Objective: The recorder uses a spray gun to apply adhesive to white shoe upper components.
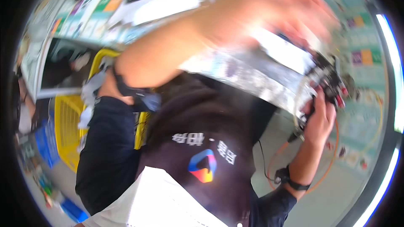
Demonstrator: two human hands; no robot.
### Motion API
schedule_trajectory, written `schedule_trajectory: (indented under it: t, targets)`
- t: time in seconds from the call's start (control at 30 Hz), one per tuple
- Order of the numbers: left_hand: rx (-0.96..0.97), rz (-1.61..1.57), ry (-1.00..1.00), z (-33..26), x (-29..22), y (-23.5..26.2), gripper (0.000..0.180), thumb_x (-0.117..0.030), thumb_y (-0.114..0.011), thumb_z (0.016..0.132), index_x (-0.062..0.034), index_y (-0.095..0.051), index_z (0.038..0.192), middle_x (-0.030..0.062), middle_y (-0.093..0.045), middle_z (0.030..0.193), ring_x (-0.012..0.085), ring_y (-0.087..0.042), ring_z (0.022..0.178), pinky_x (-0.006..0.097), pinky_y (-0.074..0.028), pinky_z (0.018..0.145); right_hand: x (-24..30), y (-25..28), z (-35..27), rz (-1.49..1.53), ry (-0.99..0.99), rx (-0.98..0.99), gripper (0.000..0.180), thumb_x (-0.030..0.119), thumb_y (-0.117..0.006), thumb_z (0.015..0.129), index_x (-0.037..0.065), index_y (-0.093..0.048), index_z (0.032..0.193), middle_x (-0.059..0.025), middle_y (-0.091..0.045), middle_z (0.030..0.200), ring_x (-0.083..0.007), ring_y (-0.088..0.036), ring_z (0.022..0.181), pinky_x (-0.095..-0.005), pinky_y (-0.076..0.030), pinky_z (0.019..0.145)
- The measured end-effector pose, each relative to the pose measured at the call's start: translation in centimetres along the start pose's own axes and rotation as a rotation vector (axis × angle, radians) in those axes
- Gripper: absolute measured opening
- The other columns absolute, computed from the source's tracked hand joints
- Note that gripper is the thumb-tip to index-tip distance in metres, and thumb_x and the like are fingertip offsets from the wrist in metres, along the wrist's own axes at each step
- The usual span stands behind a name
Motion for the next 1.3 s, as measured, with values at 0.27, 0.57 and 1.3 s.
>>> schedule_trajectory:
  t: [0.27, 0.57, 1.3]
  targets:
    - [-0.578, 1.464, -0.221, -5.5, -4.5, 21.1, 0.035, -0.038, -0.061, 0.102, -0.0035, -0.066, 0.102, 0.0085, -0.069, 0.089, 0.0169, -0.059, 0.074, 0.031, -0.047, 0.069, 5.1, -3.4, 0.1, 0.173, 0.032, 0.296, 0.026, 0.014, -0.053, 0.104, -0.006, -0.063, 0.118, -0.0131, -0.072, 0.115, -0.0126, -0.055, 0.058, -0.0263, -0.045, 0.053]
    - [-0.433, 1.709, 0.202, -6.3, -0.1, 21.0, 0.050, -0.051, -0.082, 0.080, -0.0068, -0.067, 0.099, 0.0096, -0.065, 0.100, 0.0280, -0.066, 0.089, 0.039, -0.052, 0.079, 7.8, -10.4, 1.3, -0.525, 0.092, 0.517, 0.030, 0.023, -0.059, 0.101, -0.007, -0.058, 0.103, -0.0110, -0.053, 0.070, -0.0209, -0.050, 0.068, -0.0393, -0.045, 0.066]
    - [-0.406, 1.631, 0.330, -6.8, 0.4, 23.1, 0.031, -0.029, -0.076, 0.087, -0.0152, -0.071, 0.114, 0.0085, -0.063, 0.100, 0.0268, -0.065, 0.095, 0.040, -0.052, 0.083, 9.0, -9.9, 5.1, -0.584, 0.091, 0.335, 0.031, 0.028, -0.061, 0.096, -0.002, -0.066, 0.099, -0.0105, -0.057, 0.068, -0.0210, -0.057, 0.065, -0.0368, -0.047, 0.064]
Point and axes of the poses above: each hand's wrist, its own z-axis towards the middle knuckle, its own y-axis out of the back of the hand, x = y × z, the point moved 9 cm from there along z, towards the middle knuckle
